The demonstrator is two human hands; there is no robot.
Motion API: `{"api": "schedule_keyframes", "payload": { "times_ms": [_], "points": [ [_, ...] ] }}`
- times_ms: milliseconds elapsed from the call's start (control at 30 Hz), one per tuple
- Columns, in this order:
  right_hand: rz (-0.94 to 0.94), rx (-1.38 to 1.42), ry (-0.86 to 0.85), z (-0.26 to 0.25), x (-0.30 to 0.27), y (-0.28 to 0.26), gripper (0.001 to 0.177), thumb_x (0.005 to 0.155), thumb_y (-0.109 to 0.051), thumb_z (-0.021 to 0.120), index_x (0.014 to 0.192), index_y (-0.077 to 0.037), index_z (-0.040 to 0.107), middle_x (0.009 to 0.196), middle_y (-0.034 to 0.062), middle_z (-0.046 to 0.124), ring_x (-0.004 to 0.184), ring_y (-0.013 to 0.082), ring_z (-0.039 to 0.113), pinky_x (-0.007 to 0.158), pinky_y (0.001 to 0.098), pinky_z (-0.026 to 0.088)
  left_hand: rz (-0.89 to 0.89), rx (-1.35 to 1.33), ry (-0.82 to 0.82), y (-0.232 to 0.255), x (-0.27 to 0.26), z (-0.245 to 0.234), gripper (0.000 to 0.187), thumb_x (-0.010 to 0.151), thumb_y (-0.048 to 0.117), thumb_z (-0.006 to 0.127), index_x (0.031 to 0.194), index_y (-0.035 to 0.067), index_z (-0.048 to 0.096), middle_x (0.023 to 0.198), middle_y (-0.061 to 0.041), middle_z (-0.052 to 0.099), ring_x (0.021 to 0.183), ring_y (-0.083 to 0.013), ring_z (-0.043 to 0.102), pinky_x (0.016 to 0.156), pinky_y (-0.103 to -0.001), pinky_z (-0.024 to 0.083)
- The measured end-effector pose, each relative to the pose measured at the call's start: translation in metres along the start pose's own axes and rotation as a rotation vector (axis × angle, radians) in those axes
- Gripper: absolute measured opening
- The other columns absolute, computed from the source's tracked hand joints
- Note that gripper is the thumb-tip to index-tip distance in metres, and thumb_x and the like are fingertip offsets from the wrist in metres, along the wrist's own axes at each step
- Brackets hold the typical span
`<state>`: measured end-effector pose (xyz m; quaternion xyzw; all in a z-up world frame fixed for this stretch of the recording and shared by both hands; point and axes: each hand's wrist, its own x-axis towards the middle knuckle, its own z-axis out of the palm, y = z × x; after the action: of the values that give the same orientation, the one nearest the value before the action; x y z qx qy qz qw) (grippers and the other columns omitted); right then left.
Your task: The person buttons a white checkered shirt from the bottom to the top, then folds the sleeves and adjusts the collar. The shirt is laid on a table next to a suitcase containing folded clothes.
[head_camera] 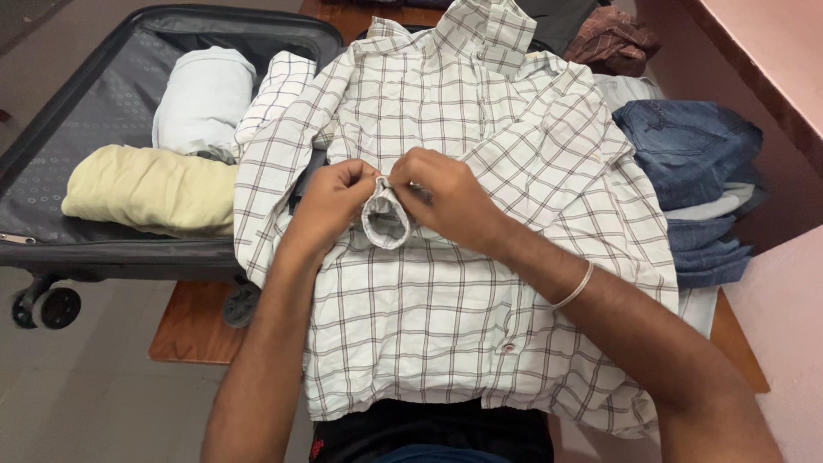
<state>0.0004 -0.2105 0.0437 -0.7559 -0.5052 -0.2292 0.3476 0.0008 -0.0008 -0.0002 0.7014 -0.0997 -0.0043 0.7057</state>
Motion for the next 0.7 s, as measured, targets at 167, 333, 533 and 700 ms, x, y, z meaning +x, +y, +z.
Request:
{"api": "schedule_keyframes", "payload": {
  "times_ms": [167,333,533,700],
  "points": [
    [-0.049,-0.002,0.022,-0.002,0.000,-0.006,0.014,0.095,0.000,0.072,0.104,0.000,0.062,0.102,0.0096,0.067,0.093,0.0214,0.070,0.079,0.0310,0.059,0.018,-0.189,-0.056,-0.006,0.001,-0.003,0.013,0.099,0.011,0.063,0.095,0.002,0.070,0.078,0.003,0.066,0.065,-0.0014,0.054,0.057,-0.018,0.043],
    [0.610,0.803,-0.033,0.001,0.004,0.021,0.011,0.098,-0.005,0.070,0.108,0.000,0.069,0.100,0.0049,0.072,0.091,0.0114,0.068,0.080,0.0262,0.057,0.091,-0.292,-0.130,-0.004,-0.003,-0.004,0.014,0.102,0.015,0.065,0.101,0.002,0.068,0.084,0.002,0.067,0.069,-0.0018,0.058,0.061,-0.018,0.046],
    [0.842,1.194,-0.083,0.000,-0.001,0.044,0.014,0.094,-0.006,0.071,0.108,-0.002,0.069,0.099,0.0053,0.072,0.091,0.0125,0.068,0.083,0.0281,0.057,0.098,-0.333,-0.124,0.001,-0.008,-0.003,0.013,0.099,0.014,0.066,0.105,0.002,0.067,0.087,0.002,0.068,0.071,-0.0021,0.059,0.060,-0.018,0.045],
    [0.718,1.042,-0.119,0.006,-0.006,0.044,0.013,0.094,0.000,0.072,0.107,0.001,0.068,0.101,0.0055,0.072,0.094,0.0115,0.067,0.088,0.0264,0.055,0.187,-0.130,-0.127,-0.002,-0.005,-0.002,0.014,0.100,0.015,0.068,0.099,0.001,0.070,0.085,0.003,0.066,0.073,-0.0006,0.054,0.063,-0.018,0.044]
  ]
}}
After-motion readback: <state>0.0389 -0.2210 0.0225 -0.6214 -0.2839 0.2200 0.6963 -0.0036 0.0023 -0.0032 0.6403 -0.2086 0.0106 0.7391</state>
